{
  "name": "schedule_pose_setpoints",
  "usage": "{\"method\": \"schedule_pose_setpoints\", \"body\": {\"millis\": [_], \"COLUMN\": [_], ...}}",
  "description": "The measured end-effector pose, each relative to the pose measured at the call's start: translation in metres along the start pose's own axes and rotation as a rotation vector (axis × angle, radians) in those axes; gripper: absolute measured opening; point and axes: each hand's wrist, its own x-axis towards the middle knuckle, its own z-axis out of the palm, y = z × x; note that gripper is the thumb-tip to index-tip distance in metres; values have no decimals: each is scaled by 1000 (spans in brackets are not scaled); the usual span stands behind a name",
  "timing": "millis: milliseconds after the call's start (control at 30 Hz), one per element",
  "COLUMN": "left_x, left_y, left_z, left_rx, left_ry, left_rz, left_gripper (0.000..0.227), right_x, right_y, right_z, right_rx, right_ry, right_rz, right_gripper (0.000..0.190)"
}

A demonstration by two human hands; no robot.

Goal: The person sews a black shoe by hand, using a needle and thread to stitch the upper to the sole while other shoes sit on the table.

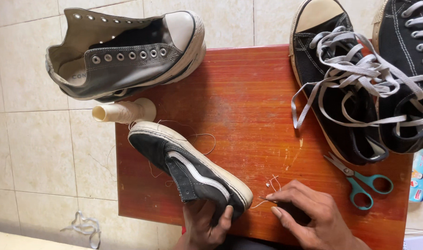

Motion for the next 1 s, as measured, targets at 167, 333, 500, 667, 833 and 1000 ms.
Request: {"method": "schedule_pose_setpoints", "body": {"millis": [167, 333, 500, 667, 833, 1000], "left_x": [7, -3, -2, -19, -48, -46], "left_y": [3, -3, -3, -13, -25, -20], "left_z": [-3, -1, 1, 5, 10, 11], "left_rx": [-46, -53, -59, -33, 38, 14], "left_ry": [-11, 2, 12, 20, 67, 9], "left_rz": [26, 30, 30, 31, 24, -13], "left_gripper": [42, 47, 49, 41, 28, 29], "right_x": [1, 1, 1, 0, -1, -2], "right_y": [-2, -5, -4, 0, 2, 5], "right_z": [4, 4, 6, 7, 8, 9], "right_rx": [3, -13, -5, -9, -4, -30], "right_ry": [-20, -28, -43, -53, -66, -74], "right_rz": [-20, -34, -46, -46, -57, -60], "right_gripper": [25, 22, 20, 22, 24, 21]}}
